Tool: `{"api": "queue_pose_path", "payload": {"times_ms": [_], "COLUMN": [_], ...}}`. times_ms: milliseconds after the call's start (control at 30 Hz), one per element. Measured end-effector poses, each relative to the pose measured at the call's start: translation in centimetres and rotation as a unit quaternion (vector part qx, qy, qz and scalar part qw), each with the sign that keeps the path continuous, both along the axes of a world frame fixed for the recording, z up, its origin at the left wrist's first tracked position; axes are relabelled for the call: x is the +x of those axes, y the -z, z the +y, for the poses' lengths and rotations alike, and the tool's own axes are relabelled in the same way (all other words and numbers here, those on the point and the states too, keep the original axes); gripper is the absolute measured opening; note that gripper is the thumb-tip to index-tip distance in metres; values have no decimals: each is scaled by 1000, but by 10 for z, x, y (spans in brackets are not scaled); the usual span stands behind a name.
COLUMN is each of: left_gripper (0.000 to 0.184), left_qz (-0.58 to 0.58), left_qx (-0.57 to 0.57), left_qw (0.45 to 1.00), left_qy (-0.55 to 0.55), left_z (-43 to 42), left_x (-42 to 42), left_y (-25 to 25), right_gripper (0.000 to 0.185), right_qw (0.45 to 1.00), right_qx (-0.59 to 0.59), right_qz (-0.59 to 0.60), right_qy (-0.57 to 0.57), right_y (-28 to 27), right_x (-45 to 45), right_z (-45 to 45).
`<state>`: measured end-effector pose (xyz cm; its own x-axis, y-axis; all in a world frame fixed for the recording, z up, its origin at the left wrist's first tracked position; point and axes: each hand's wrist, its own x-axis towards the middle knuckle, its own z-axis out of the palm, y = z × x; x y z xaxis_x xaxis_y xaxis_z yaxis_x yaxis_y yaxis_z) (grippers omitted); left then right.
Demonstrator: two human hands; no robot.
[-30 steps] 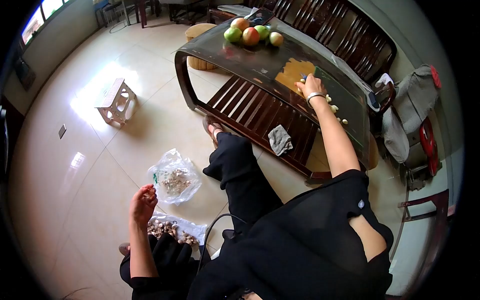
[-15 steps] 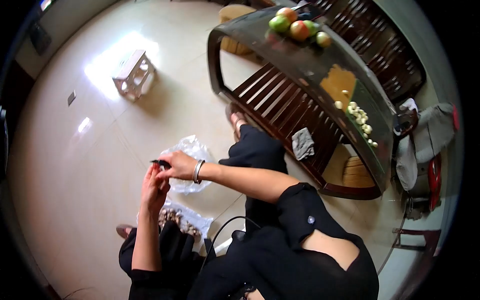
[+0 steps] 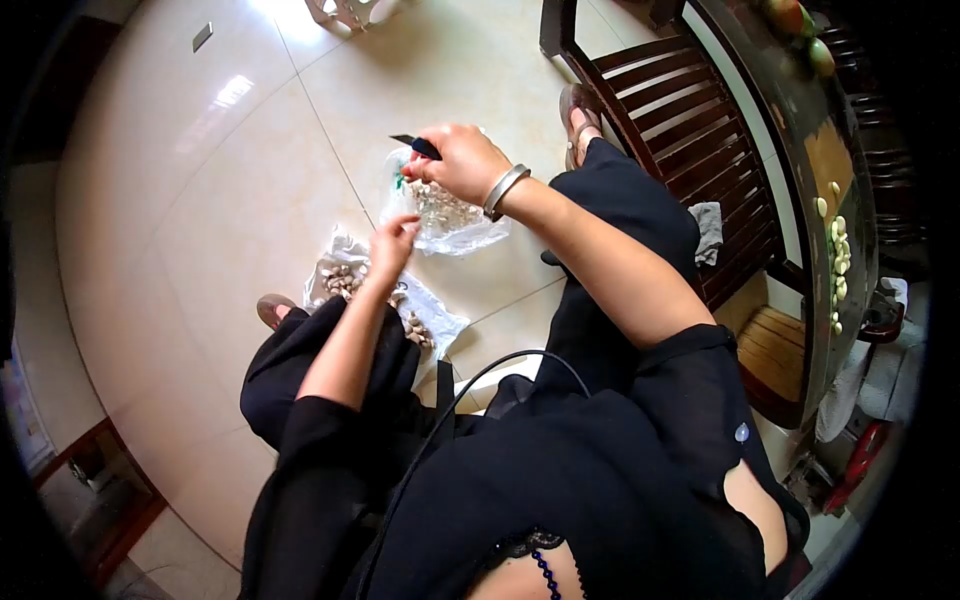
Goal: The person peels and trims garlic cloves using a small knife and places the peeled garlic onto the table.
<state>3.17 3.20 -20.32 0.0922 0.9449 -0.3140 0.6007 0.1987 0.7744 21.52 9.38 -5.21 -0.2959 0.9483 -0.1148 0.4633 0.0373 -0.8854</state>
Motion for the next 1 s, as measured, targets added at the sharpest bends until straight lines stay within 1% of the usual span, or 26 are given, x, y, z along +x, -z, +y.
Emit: {"api": "queue_pose_path", "payload": {"times_ms": [33, 67, 100, 133, 167, 200, 233, 267, 300, 333, 367, 467, 500, 533, 567, 600, 633, 667, 700, 767, 800, 833, 900, 933, 967, 1000], "left_gripper": [40, 57, 66, 64, 58, 53, 44, 27, 15, 15, 16, 18, 16, 20, 20, 26, 39, 58, 43, 24, 22, 27, 35, 34, 34, 22], "left_qz": [110, 199, 238, 247, 275, 300, 320, 303, 325, 303, 320, 300, 313, 328, 328, 289, 251, 293, 269, 155, 109, 63, 17, -110, -238, -269], "left_qx": [-84, -94, -119, -105, -51, 8, 16, 47, 53, 109, 76, 141, 107, 71, 74, 65, 56, -52, -65, -37, -41, -47, -131, -142, -145, -139], "left_qw": [990, 968, 949, 942, 937, 932, 926, 930, 918, 925, 922, 916, 909, 900, 900, 914, 927, 900, 927, 972, 985, 994, 991, 983, 957, 948], "left_qy": [33, 118, 168, 204, 211, 204, 202, 202, 219, 200, 206, 225, 253, 278, 278, 276, 273, 319, 254, 172, 125, 75, 15, -36, -83, -98], "left_z": [-12, -20, -23, -28, -33, -39, -42, -44, -45, -48, -48, -62, -66, -67, -69, -74, -78, -71, -66, -47, -33, -19, 1, -2, -3, -6], "left_x": [5, 12, 20, 22, 23, 21, 23, 23, 24, 22, 22, 22, 21, 22, 22, 22, 21, 18, 13, -20, -32, -36, -32, -37, -37, -35], "left_y": [14, 13, 14, 34, 59, 83, 85, 87, 79, 79, 78, 67, 68, 64, 60, 49, 43, 41, 32, 45, 32, 2, -94, -122, -143, -159], "right_gripper": [15, 13, 21, 21, 21, 20, 19, 18, 18, 17, 17, 16, 16, 16, 16, 16, 15, 15, 15, 15, 14, 14, 13, 13, 12, 11], "right_qw": [1000, 997, 993, 989, 982, 981, 980, 979, 978, 980, 982, 968, 962, 957, 951, 947, 943, 943, 947, 950, 958, 963, 981, 981, 977, 969], "right_qx": [12, 15, 50, 50, 56, 56, 57, 62, 62, 48, 31, -3, -17, -19, -16, -15, -14, -12, 8, 28, -7, -44, -128, -148, -166, -169], "right_qz": [-27, -77, -103, -142, -182, -185, -192, -194, -197, -191, -183, -234, -251, -264, -273, -278, -282, -282, -278, -275, -256, -237, -54, 10, 71, 155], "right_qy": [-7, -10, 4, 1, 6, 4, 5, -9, -25, -35, -44, -87, -102, -117, -143, -158, -175, -177, -161, -146, -132, -119, -135, -127, -114, -89], "right_y": [1, -2, 11, 6, -1, 4, 12, 10, 8, 11, 13, 17, 20, 18, 17, 20, 25, 30, 34, 32, 27, 24, 35, 31, 28, 37], "right_x": [2, 4, 8, 10, 8, 6, 6, 5, 3, 1, -3, -12, -16, -19, -19, -20, -22, -24, -24, -26, -27, -30, -29, -30, -29, -30], "right_z": [1, 2, 2, 0, -1, -3, -4, -4, -6, -8, -9, -19, -23, -27, -31, -34, -37, -38, -39, -38, -36, -34, -26, -28, -28, -31]}}
